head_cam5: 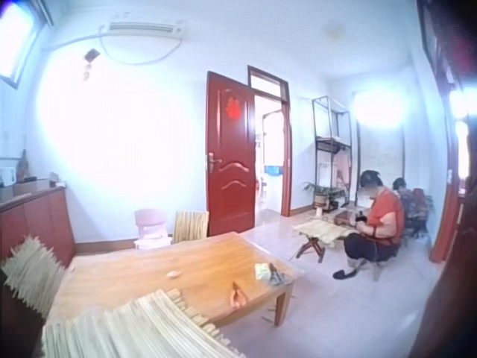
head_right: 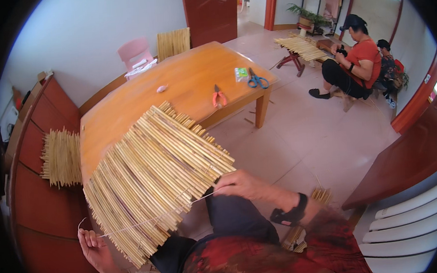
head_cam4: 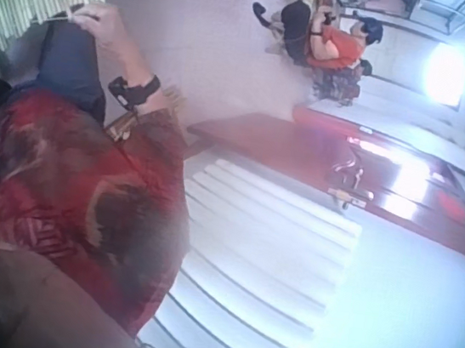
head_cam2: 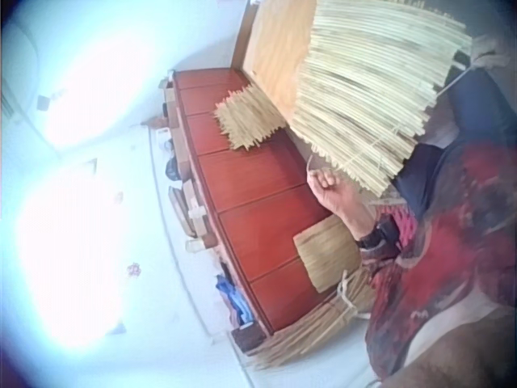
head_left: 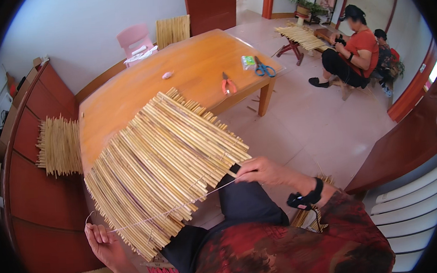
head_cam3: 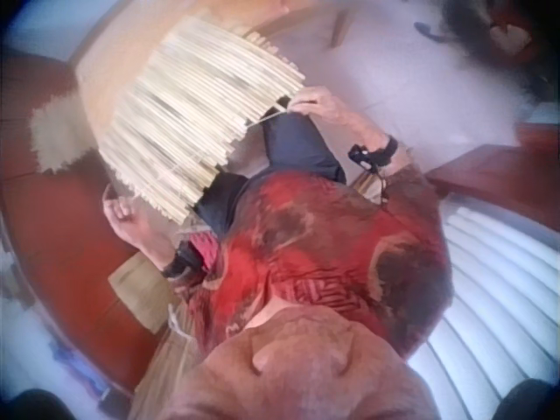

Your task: The person weaves a straw mat by aligning thin wooden stalks side-by-side and binding them together using string and wire. The person handles the stalks individually, threads the string through them to secure their position, cuts the string using scissors, and tightens the binding wires by hand.

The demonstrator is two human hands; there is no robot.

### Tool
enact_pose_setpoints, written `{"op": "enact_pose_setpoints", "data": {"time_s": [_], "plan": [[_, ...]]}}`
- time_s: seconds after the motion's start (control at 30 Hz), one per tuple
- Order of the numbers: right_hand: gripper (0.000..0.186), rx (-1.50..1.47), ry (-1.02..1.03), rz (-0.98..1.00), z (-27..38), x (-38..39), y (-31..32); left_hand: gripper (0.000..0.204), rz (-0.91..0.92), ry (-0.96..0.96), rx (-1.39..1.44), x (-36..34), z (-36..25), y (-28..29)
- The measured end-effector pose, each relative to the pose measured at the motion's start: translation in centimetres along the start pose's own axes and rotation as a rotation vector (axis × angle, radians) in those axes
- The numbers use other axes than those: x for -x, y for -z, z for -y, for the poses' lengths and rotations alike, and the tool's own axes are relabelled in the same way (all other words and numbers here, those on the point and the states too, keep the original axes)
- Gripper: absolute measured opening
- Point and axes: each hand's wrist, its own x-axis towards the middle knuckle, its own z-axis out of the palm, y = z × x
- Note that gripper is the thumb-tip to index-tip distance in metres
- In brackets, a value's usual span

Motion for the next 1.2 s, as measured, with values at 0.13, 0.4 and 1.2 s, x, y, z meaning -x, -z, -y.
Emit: {"op": "enact_pose_setpoints", "data": {"time_s": [0.13, 0.4, 1.2], "plan": [[0.015, 0.05, -0.053, -0.063, -1.0, 2.0, 1.7, 0.012, -0.121, -0.027, -0.078, 0.4, -1.0, 2.9], [0.011, 0.223, -0.172, -0.303, -1.2, 3.8, 4.3, 0.013, -0.207, 0.005, -0.192, 0.8, -1.1, 3.2], [0.021, -0.873, -0.019, -1.123, -5.2, 4.1, 8.1, 0.013, 0.004, 0.576, -0.579, 4.2, 5.7, -1.5]]}}
